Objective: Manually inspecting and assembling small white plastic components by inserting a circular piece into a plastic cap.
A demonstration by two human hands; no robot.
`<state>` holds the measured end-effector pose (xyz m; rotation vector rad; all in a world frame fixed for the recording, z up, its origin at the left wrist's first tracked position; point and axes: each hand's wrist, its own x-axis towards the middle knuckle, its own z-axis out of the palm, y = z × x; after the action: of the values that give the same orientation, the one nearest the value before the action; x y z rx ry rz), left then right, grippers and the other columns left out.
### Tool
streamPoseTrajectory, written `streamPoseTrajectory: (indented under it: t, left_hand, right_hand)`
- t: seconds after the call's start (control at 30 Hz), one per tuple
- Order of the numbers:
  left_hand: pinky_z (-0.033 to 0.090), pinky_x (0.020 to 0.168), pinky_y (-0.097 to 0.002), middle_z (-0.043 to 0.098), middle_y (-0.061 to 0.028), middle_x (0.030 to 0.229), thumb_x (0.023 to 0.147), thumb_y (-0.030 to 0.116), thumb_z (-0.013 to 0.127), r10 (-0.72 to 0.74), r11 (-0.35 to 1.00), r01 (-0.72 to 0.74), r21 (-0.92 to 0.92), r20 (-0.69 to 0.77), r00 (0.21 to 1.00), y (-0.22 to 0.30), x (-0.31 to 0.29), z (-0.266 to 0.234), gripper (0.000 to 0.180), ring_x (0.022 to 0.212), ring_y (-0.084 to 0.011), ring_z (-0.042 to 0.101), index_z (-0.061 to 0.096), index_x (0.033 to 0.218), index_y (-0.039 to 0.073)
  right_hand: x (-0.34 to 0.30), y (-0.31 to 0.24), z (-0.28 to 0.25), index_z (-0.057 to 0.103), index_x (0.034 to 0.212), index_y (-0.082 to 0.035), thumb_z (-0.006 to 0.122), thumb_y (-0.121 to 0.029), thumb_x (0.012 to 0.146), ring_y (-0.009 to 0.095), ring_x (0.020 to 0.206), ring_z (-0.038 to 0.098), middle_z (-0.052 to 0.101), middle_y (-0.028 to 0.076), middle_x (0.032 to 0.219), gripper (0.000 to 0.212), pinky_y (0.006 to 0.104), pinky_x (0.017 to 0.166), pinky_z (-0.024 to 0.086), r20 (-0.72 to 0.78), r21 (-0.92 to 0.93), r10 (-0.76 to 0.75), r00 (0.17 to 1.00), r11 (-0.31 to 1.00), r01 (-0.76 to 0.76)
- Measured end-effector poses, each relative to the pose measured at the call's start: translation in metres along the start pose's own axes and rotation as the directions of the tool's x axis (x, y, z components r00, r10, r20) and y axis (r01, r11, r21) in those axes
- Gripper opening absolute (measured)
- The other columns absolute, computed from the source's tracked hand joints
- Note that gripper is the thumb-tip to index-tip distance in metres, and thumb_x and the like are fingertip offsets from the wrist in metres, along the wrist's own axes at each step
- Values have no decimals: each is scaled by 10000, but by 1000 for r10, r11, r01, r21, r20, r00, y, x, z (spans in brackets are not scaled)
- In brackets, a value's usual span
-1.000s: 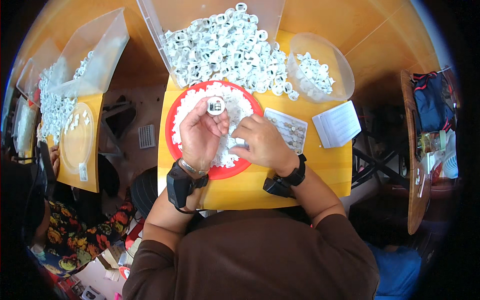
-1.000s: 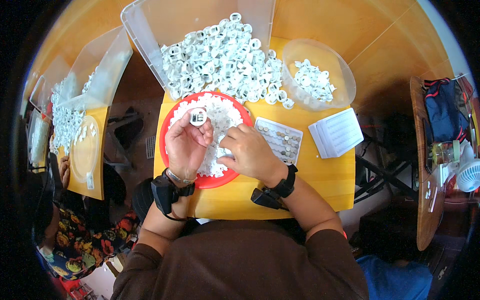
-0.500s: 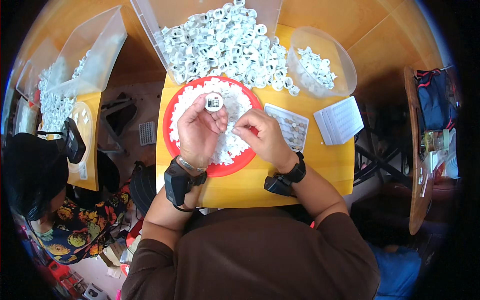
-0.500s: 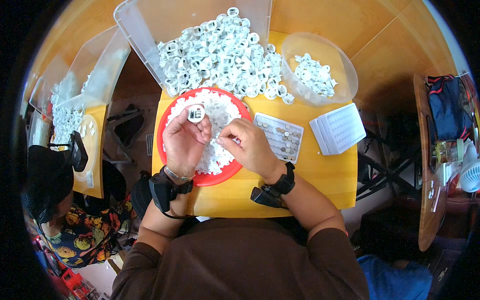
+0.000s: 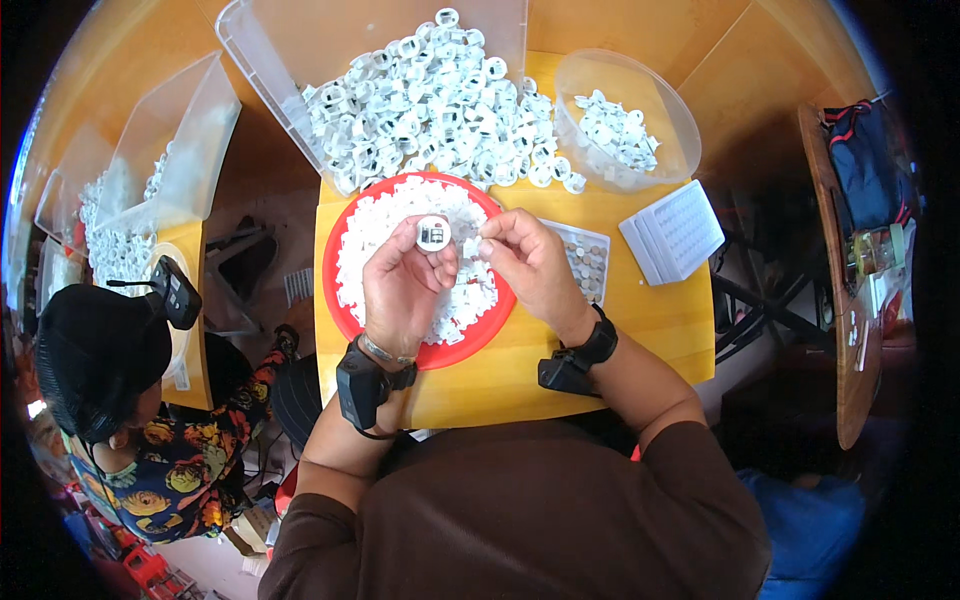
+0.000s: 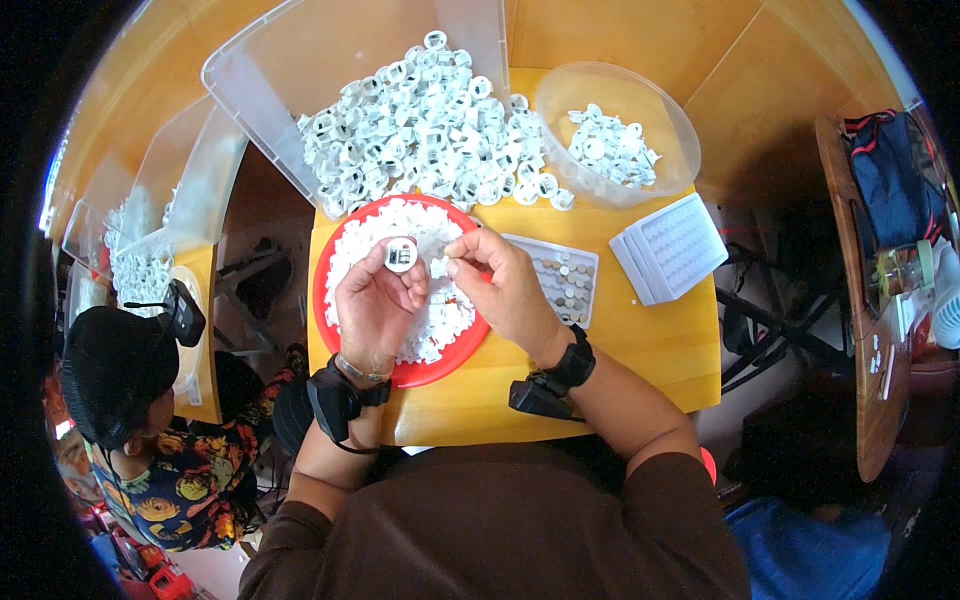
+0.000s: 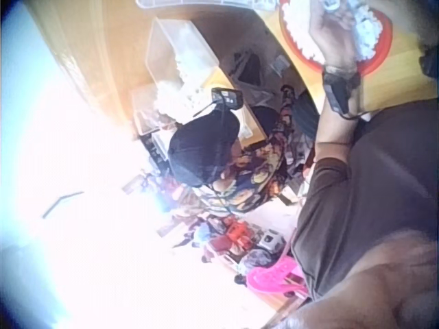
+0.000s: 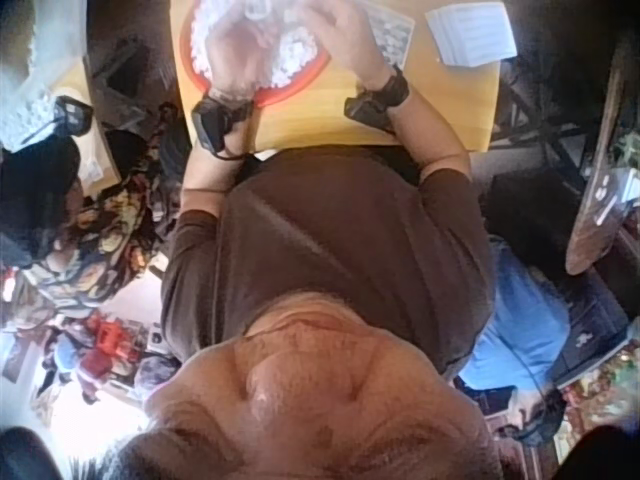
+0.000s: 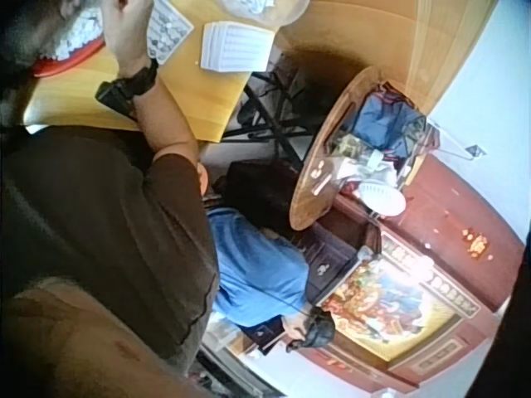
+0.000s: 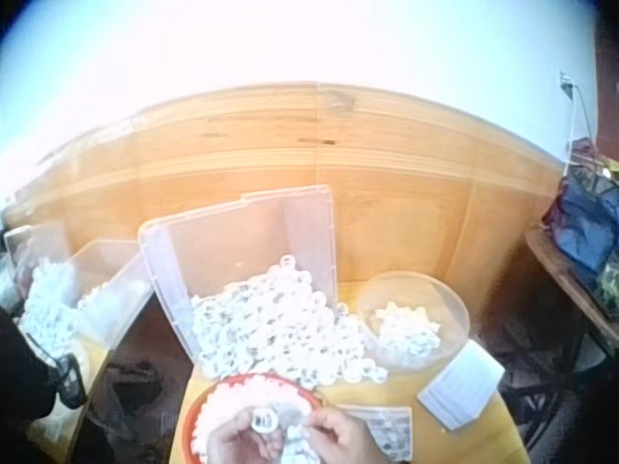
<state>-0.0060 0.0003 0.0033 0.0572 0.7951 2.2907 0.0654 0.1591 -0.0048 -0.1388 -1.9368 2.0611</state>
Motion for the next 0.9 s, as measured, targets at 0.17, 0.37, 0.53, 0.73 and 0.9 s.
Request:
streamPoseTrajectory:
  t: [0.17,0.37,0.53,0.73,0.9]
  left_hand:
    - [480,636,-279,627,-115,811,968,237,409,-20,999,19,32,10,1000,-3,1,-2,289,701,-196,596,546,1065,2]
    - [485,640,-278,630,-116,834,962,234,422,-66,994,65,87,12,998,-6,0,3,282,710,-188,598,531,1075,0]
    - [499,623,-276,622,-126,826,979,251,420,-49,995,44,92,47,998,-6,-1,2,313,718,-205,601,546,1090,-14]
    - [495,642,-276,623,-124,827,978,257,425,-48,995,40,93,79,996,-7,-1,3,330,716,-201,600,540,1112,-21]
    - [482,670,-269,627,-120,859,968,242,438,-74,994,63,87,126,989,-7,-3,6,318,733,-186,594,536,1115,-23]
  right_hand:
    - [1,-2,-5,604,992,34,601,0,884,86,857,612,673,56,931,114,241,775,497,35,-28,0,999,1000,1]
    - [1,0,-6,601,1032,31,604,4,882,80,842,612,679,65,946,152,235,772,500,24,-6,-27,999,1000,27]
    - [2,5,-9,604,1028,25,619,-2,878,76,818,611,675,57,941,153,233,758,502,-13,20,-25,1000,999,26]
    - [4,3,-8,630,985,3,631,-12,878,62,788,594,661,28,897,108,222,714,496,-38,-107,-204,978,974,199]
    - [2,4,-10,637,990,3,615,-12,892,49,774,587,654,13,896,102,214,693,496,27,10,-48,998,999,48]
